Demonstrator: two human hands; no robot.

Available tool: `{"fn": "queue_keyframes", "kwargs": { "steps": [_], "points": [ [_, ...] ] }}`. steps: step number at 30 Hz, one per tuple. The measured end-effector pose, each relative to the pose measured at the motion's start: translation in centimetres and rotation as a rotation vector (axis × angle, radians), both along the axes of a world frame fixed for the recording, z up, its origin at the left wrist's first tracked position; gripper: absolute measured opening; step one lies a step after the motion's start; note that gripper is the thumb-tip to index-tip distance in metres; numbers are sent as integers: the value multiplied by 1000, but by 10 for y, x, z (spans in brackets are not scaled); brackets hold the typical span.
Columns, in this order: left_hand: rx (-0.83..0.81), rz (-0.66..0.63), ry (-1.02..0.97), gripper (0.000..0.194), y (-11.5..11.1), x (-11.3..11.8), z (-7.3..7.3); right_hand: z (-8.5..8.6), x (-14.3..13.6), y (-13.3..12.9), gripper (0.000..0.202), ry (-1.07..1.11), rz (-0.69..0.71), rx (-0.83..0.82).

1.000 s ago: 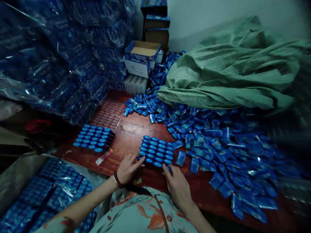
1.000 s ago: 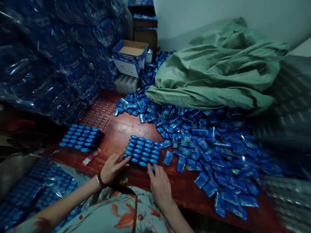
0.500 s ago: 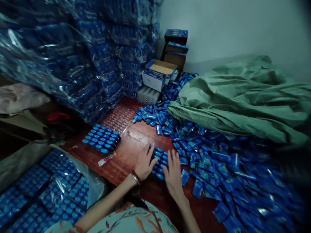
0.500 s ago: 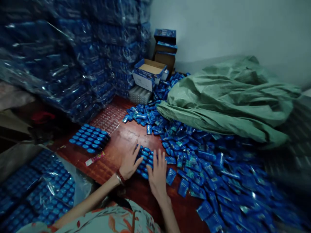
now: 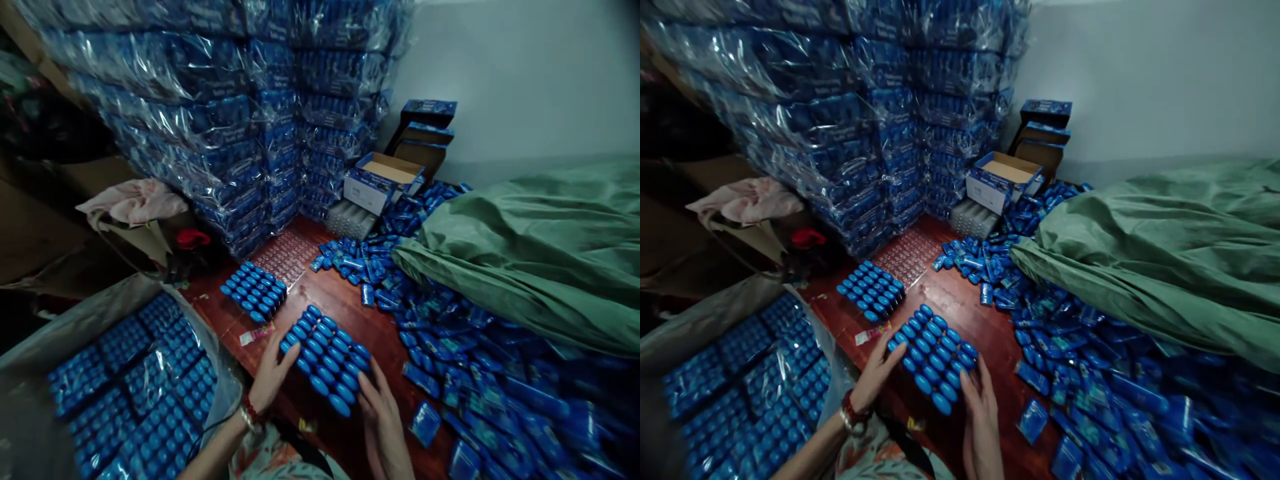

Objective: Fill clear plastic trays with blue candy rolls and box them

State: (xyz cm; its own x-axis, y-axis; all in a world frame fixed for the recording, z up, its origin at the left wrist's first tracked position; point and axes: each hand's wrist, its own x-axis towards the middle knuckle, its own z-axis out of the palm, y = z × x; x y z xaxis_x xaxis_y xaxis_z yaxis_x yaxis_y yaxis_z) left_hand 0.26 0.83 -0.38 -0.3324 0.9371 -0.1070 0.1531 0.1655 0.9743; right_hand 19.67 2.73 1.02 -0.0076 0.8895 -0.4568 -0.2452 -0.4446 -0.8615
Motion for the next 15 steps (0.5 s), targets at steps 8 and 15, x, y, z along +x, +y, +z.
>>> {"fn": "queue_keyframes", "kwargs": {
  "steps": [8, 15],
  "points": [
    [162, 420, 145, 53, 41, -135, 39, 41, -136, 51, 60, 316, 229, 222],
    [165, 479, 60, 60, 59, -176, -3, -21, -171, 87, 45, -72, 231, 352]
  ]
}}
